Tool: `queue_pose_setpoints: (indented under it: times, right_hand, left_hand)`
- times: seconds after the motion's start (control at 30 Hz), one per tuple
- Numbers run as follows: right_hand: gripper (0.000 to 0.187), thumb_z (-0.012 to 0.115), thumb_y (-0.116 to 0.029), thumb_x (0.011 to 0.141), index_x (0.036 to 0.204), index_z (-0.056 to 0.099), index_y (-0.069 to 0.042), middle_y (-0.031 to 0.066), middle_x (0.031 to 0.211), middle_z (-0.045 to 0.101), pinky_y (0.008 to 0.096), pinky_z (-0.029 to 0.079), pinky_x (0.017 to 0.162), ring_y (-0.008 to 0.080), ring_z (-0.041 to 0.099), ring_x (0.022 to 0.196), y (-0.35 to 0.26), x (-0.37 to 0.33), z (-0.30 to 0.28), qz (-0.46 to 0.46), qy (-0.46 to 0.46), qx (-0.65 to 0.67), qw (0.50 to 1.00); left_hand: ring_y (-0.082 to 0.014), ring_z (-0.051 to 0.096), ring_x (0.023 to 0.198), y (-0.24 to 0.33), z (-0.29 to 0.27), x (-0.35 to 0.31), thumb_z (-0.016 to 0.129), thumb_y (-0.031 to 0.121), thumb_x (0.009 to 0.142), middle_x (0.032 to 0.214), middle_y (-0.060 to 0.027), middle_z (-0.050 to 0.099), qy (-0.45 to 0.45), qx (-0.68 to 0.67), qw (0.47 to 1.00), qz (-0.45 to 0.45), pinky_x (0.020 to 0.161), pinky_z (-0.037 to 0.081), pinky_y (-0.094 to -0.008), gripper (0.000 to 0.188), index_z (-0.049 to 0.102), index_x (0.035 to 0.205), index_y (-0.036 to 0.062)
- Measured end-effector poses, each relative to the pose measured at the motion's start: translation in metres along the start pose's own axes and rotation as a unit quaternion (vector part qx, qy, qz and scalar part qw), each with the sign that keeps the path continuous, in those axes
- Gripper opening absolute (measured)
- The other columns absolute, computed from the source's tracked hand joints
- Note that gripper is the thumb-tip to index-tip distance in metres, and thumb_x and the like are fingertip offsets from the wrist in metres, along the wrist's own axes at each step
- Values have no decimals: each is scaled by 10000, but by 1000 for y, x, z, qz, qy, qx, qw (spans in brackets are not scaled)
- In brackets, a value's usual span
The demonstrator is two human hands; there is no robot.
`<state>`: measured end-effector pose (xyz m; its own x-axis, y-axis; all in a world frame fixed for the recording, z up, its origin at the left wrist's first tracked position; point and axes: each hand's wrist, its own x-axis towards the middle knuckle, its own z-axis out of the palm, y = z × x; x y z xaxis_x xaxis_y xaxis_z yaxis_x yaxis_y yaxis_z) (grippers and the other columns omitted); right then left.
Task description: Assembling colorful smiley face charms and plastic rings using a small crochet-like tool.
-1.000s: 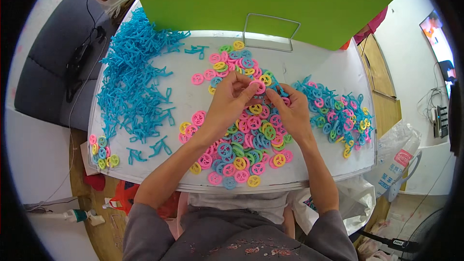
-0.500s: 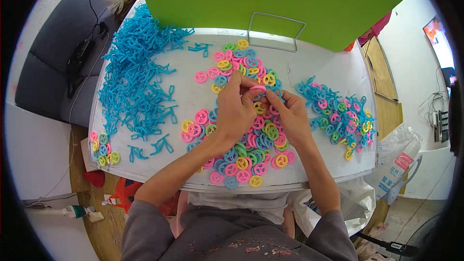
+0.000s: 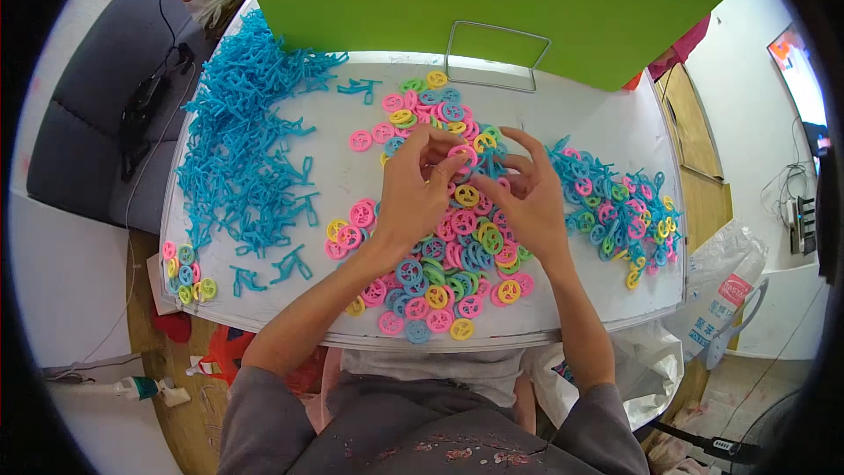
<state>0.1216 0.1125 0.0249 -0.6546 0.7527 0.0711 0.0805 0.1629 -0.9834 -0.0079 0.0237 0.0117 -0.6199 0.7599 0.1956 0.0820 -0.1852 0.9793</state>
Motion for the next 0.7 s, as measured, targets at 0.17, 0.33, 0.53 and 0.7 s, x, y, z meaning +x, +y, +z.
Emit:
queue_pose_setpoints:
  times: [0.17,0.33,0.53,0.7]
  right_hand:
    - [186,668,-30,834,1014,630,0,65,925,672,230,495,689,96,634,786,6,1,-10,-79,-11,-49,996]
    - [218,687,-35,811,1023,644,-18,52,902,681,240,494,692,109,642,786,-2,-1,-5,-112,-10,-69,991]
    - [173,713,-60,791,950,660,-16,48,828,683,237,469,643,93,610,701,-2,-1,-8,-112,35,-129,985]
    - [179,735,-97,777,923,658,-28,61,765,667,255,450,587,111,593,633,-1,1,-10,-149,50,-225,962]
  left_hand:
    - [-116,620,833,-5,-1,2,564,51,917,927,-80,647,-70,35,996,-29,722,512,-238,166,587,1068,-14]
    - [-123,622,842,9,-2,1,554,42,921,955,-86,647,-41,-42,997,-52,737,524,-248,173,601,1076,-19]
    - [-130,639,832,4,3,-3,569,28,901,946,-95,661,-11,-31,999,-10,734,536,-257,175,621,1059,-29]
    - [-139,641,851,4,6,-7,573,20,904,989,-103,649,-8,-40,999,4,758,555,-263,175,623,1055,-52]
